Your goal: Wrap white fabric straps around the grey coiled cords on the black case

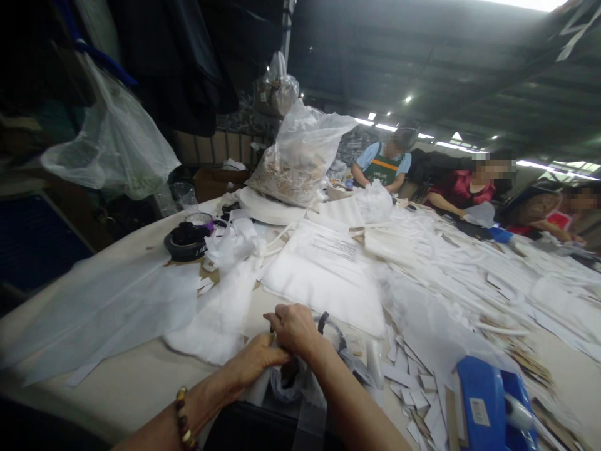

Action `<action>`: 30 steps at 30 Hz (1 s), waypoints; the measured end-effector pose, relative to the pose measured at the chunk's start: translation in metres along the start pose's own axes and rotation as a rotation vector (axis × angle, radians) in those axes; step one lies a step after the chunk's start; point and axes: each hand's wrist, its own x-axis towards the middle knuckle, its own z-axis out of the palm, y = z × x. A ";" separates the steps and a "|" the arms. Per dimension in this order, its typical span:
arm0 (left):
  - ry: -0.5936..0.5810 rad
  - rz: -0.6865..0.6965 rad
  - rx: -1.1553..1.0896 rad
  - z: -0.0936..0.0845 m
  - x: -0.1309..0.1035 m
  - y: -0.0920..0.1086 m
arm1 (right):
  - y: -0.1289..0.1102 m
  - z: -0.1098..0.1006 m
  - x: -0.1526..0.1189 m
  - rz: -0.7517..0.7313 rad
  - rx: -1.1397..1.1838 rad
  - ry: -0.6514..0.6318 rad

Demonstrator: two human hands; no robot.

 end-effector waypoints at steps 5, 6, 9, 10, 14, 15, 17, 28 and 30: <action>0.059 0.124 -0.043 0.001 0.009 -0.005 | -0.011 -0.008 -0.009 -0.099 0.006 -0.053; 0.074 0.124 -0.028 0.001 0.011 -0.006 | -0.012 -0.008 -0.010 -0.112 0.008 -0.060; 0.093 0.112 0.000 0.000 0.013 -0.005 | -0.014 -0.007 -0.007 -0.153 0.022 -0.072; 0.091 0.113 -0.006 0.000 0.011 -0.004 | -0.014 -0.007 -0.005 -0.164 0.032 -0.076; 0.072 0.072 -0.062 0.001 0.000 0.004 | -0.010 -0.005 0.001 -0.155 0.078 -0.082; 0.077 0.045 -0.068 0.001 -0.002 0.005 | -0.009 -0.005 0.002 -0.145 0.088 -0.079; 0.096 -0.009 -0.068 0.000 -0.005 0.004 | -0.006 -0.004 0.004 -0.130 0.103 -0.068; -0.031 -0.078 0.029 -0.008 -0.010 -0.007 | 0.002 0.005 0.007 -0.070 0.107 -0.025; -0.049 -0.089 0.044 -0.009 -0.014 -0.007 | 0.001 0.006 0.007 -0.068 0.100 -0.026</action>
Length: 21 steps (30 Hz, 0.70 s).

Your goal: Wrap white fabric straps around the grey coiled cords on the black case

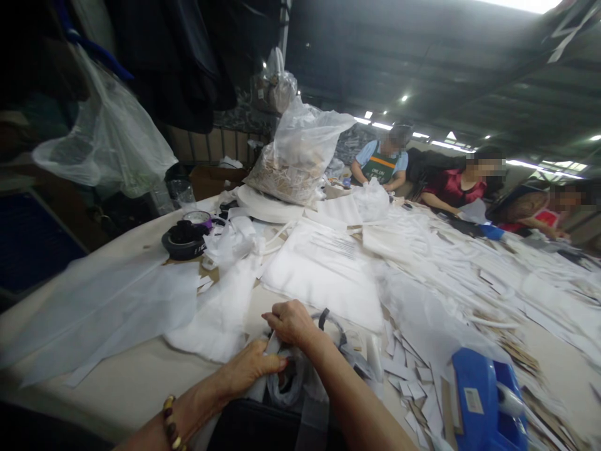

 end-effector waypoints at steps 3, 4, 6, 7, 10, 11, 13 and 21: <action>-0.012 -0.021 0.022 -0.002 -0.006 0.000 | -0.001 -0.001 0.000 0.001 -0.009 -0.007; -0.012 -0.028 0.032 -0.002 -0.008 -0.001 | -0.002 -0.001 -0.001 0.002 -0.013 -0.009; -0.011 -0.040 0.058 -0.003 -0.011 -0.001 | -0.002 -0.001 -0.001 0.005 -0.021 -0.012; -0.011 -0.045 0.075 -0.003 -0.012 -0.002 | -0.002 -0.001 -0.001 0.008 -0.027 -0.013; -0.023 -0.048 0.130 -0.003 -0.011 -0.001 | -0.003 0.000 0.000 0.020 -0.047 -0.009; -0.032 -0.048 0.149 -0.003 -0.009 0.001 | -0.003 0.000 0.001 0.026 -0.054 -0.004; -0.052 -0.048 0.189 -0.003 -0.004 0.008 | -0.005 -0.004 0.002 0.038 -0.063 0.012; 0.186 0.029 0.259 -0.049 -0.032 0.010 | 0.037 -0.051 -0.101 0.072 0.074 0.375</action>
